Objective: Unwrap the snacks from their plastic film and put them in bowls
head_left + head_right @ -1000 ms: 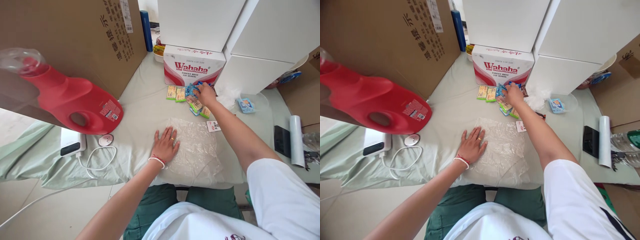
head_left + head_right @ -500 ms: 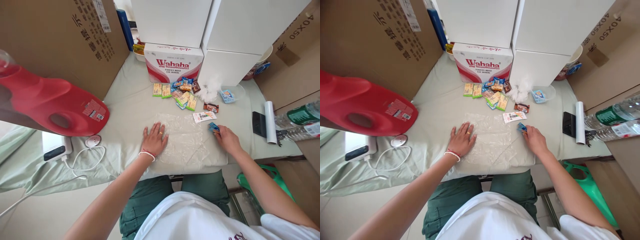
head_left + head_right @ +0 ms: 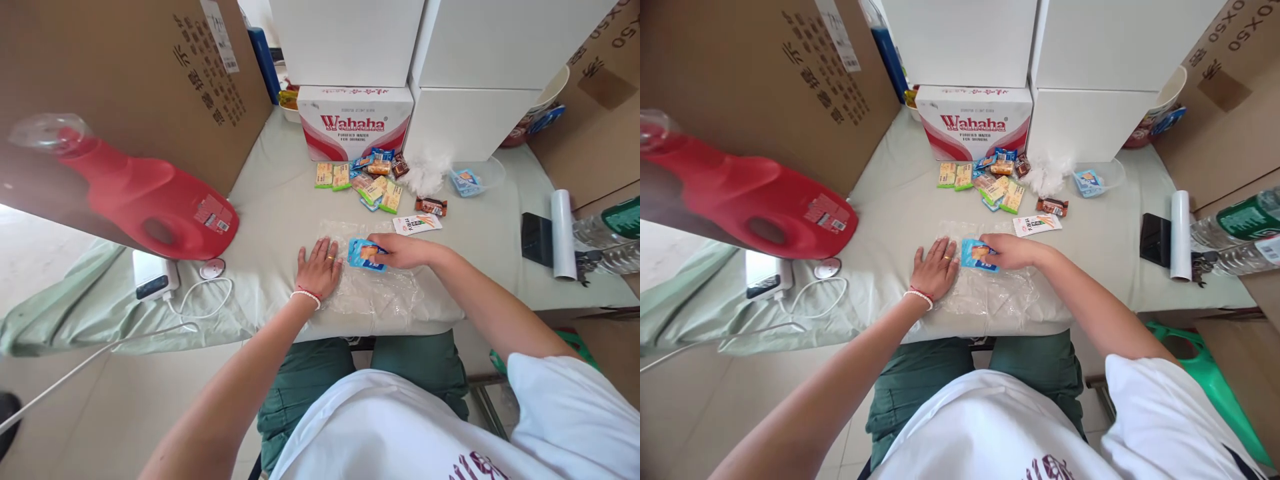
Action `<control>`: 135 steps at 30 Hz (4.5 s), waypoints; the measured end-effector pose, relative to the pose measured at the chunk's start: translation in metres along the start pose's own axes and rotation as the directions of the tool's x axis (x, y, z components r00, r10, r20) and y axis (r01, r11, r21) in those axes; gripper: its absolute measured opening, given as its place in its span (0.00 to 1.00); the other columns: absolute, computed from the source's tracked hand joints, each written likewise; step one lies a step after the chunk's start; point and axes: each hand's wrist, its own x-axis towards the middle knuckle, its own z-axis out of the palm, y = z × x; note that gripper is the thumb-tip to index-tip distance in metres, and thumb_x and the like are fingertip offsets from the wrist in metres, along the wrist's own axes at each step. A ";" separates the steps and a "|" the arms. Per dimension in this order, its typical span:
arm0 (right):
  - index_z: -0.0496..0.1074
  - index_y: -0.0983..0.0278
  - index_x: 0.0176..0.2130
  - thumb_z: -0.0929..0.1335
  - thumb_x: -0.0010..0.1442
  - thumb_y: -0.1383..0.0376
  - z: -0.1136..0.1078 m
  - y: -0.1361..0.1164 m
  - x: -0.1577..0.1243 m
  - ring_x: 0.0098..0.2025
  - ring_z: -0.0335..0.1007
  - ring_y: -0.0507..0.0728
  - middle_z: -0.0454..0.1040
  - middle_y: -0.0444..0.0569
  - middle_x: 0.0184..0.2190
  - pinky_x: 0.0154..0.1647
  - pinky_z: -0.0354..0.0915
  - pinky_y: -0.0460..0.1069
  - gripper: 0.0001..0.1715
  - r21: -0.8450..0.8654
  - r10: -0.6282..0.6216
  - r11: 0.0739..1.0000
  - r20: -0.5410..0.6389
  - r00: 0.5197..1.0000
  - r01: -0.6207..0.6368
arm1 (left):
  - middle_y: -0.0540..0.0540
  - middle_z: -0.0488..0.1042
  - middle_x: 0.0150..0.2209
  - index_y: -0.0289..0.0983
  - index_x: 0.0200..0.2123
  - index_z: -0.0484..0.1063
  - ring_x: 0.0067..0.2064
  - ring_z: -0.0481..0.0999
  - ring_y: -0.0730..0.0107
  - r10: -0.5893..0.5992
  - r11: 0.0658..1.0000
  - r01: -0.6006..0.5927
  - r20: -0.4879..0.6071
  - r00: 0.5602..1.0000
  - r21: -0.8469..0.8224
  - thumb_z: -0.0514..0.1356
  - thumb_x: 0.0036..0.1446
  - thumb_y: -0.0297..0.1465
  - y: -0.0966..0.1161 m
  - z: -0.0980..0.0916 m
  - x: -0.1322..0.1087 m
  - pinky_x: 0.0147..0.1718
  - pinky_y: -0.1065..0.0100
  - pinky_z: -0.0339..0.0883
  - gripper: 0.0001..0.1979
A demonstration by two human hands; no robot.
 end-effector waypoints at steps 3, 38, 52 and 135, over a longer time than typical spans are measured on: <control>0.70 0.61 0.44 0.66 0.68 0.60 0.012 0.001 0.036 0.41 0.75 0.59 0.79 0.53 0.43 0.39 0.65 0.49 0.08 -0.069 0.016 0.998 0.187 0.982 -0.003 | 0.41 0.52 0.76 0.40 0.74 0.56 0.77 0.52 0.57 -0.003 1.000 0.003 0.008 1.000 -0.001 0.37 0.74 0.41 0.000 0.000 0.000 0.72 0.36 0.43 0.31; 0.80 0.56 0.50 0.62 0.73 0.60 0.094 -0.003 -0.074 0.45 0.74 0.60 0.77 0.54 0.44 0.45 0.73 0.56 0.18 0.047 -0.062 0.994 -0.520 0.852 0.101 | 0.44 0.69 0.68 0.42 0.68 0.65 0.76 0.55 0.60 0.437 0.859 -0.382 0.100 0.894 -0.341 0.53 0.50 0.25 -0.044 -0.038 -0.071 0.75 0.44 0.41 0.40; 0.78 0.63 0.53 0.64 0.72 0.59 0.033 0.031 -0.003 0.50 0.73 0.63 0.78 0.55 0.49 0.44 0.64 0.51 0.17 -0.187 0.295 0.913 -0.312 0.903 -0.363 | 0.39 0.78 0.42 0.39 0.35 0.74 0.52 0.75 0.50 -0.309 0.928 0.255 -0.179 0.934 -0.271 0.60 0.62 0.38 -0.047 -0.005 -0.030 0.56 0.49 0.69 0.09; 0.68 0.69 0.63 0.64 0.73 0.51 0.109 -0.046 0.026 0.59 0.62 0.70 0.68 0.66 0.59 0.59 0.61 0.61 0.31 -0.210 0.110 0.955 -0.405 0.908 -0.209 | 0.41 0.80 0.54 0.39 0.54 0.76 0.63 0.73 0.55 0.224 0.900 -0.325 -0.331 0.916 -0.290 0.54 0.65 0.24 0.007 -0.009 -0.078 0.62 0.50 0.67 0.18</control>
